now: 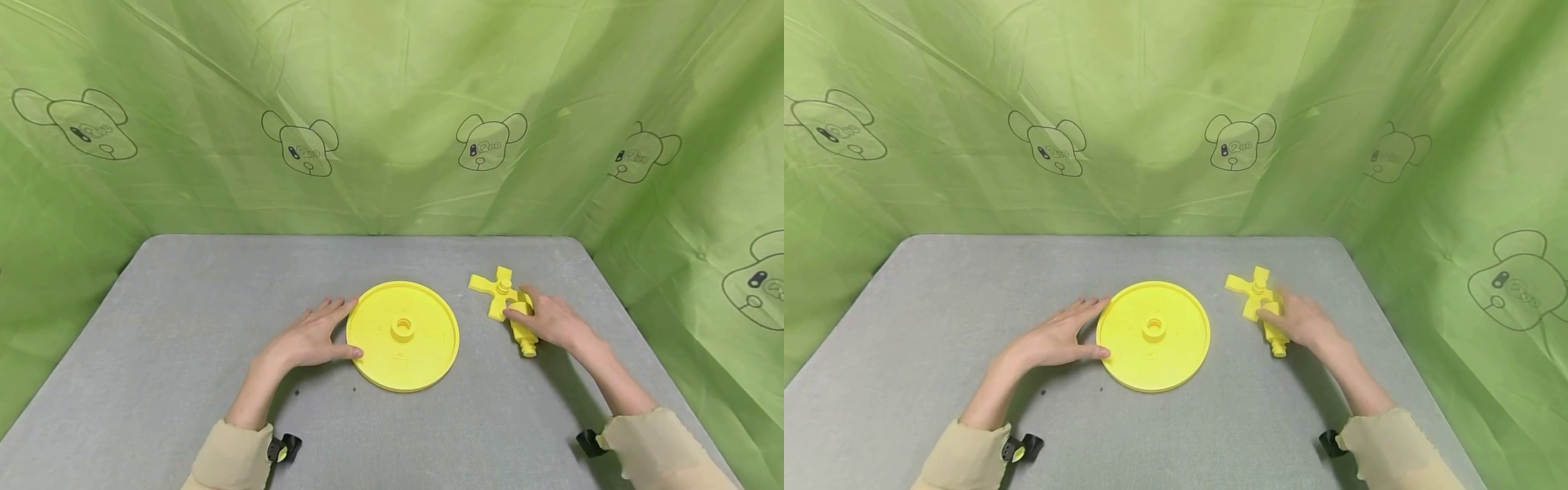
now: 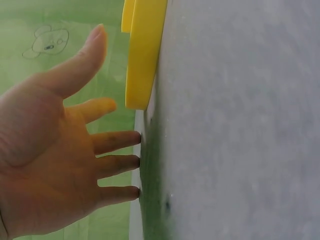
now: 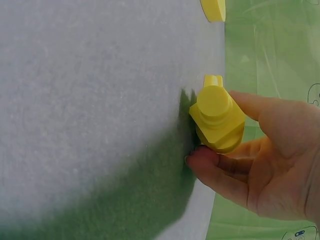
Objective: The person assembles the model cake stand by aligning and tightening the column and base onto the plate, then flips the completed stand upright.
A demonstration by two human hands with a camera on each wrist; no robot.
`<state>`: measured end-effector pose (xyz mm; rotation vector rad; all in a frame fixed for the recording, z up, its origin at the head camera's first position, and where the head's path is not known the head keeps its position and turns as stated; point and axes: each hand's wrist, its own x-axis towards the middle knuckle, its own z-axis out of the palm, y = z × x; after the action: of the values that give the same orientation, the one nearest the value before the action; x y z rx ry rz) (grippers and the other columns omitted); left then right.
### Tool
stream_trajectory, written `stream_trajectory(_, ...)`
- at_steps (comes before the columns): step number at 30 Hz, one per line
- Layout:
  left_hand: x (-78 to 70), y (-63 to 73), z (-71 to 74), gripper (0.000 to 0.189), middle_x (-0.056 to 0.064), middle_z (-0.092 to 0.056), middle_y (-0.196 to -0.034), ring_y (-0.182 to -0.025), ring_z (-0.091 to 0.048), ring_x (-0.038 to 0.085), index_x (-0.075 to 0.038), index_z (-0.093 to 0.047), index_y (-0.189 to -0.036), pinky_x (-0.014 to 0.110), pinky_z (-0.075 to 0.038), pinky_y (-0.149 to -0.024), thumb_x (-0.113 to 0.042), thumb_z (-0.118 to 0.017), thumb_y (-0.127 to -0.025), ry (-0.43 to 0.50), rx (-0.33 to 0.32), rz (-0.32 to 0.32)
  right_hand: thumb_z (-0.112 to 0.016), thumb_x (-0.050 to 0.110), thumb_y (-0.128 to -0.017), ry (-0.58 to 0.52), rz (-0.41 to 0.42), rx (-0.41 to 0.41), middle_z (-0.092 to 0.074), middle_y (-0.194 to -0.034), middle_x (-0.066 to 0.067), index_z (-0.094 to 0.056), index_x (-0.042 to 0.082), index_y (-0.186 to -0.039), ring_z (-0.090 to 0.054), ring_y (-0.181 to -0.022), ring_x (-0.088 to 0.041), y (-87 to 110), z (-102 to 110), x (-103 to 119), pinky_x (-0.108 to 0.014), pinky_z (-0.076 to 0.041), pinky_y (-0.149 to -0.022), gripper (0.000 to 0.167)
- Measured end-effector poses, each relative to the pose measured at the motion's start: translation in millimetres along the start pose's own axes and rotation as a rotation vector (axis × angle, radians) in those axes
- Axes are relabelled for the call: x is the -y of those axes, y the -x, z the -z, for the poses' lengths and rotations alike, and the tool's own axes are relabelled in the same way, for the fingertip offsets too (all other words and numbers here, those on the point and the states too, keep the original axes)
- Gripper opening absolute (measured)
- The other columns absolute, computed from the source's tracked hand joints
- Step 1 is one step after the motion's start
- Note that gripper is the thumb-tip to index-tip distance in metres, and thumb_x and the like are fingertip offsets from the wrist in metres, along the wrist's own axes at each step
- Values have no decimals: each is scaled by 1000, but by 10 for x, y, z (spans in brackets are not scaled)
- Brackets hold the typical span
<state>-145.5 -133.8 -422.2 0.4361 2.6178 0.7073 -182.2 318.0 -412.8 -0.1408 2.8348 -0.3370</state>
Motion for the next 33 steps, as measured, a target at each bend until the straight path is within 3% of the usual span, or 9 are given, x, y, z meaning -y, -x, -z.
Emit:
stream_trajectory(5,3,18,1,99,20,-25,-170,-160,-16,44,-18,-27,-165,66,-16,-129,-56,-76,-87,1,9,-9,-57,62,-98,-5,-7,-3,-62,-129,-36,-36,-4,-154,-61,-86,-30,6,-4,12,-45,-52,-72,89)
stream_trajectory(9,5,28,-3,100,19,-24,-171,-160,-15,43,-19,-26,-165,65,-16,-129,-56,-76,-88,-6,18,-5,-58,58,-99,-35,-19,1,-65,-121,-32,-35,-3,-155,-59,-72,-22,23,-6,34,-34,-47,-64,86)
stream_trajectory(14,-2,27,-8,98,19,-23,-171,-160,-14,43,-19,-26,-165,65,-16,-129,-54,-76,-89,-13,26,-2,-58,53,-101,-85,-50,21,-61,-128,-37,-32,-5,-156,-62,-59,-16,40,-10,54,-29,-47,-59,84)
stream_trajectory(21,3,23,-29,97,19,-23,-171,-160,-15,44,-19,-26,-165,65,-16,-129,-53,-76,-89,-22,23,-2,-58,48,-102,-144,-73,26,-53,-137,-42,-30,-6,-157,-66,-57,-15,67,-7,82,-30,-53,-56,82)
stream_trajectory(33,-2,29,-35,97,20,-23,-171,-160,-14,44,-19,-26,-165,65,-17,-129,-52,-76,-89,-21,22,6,-57,56,-101,-196,-70,-50,-71,-105,-20,-32,-5,-157,-68,-60,-16,123,41,131,-30,-52,-58,87)
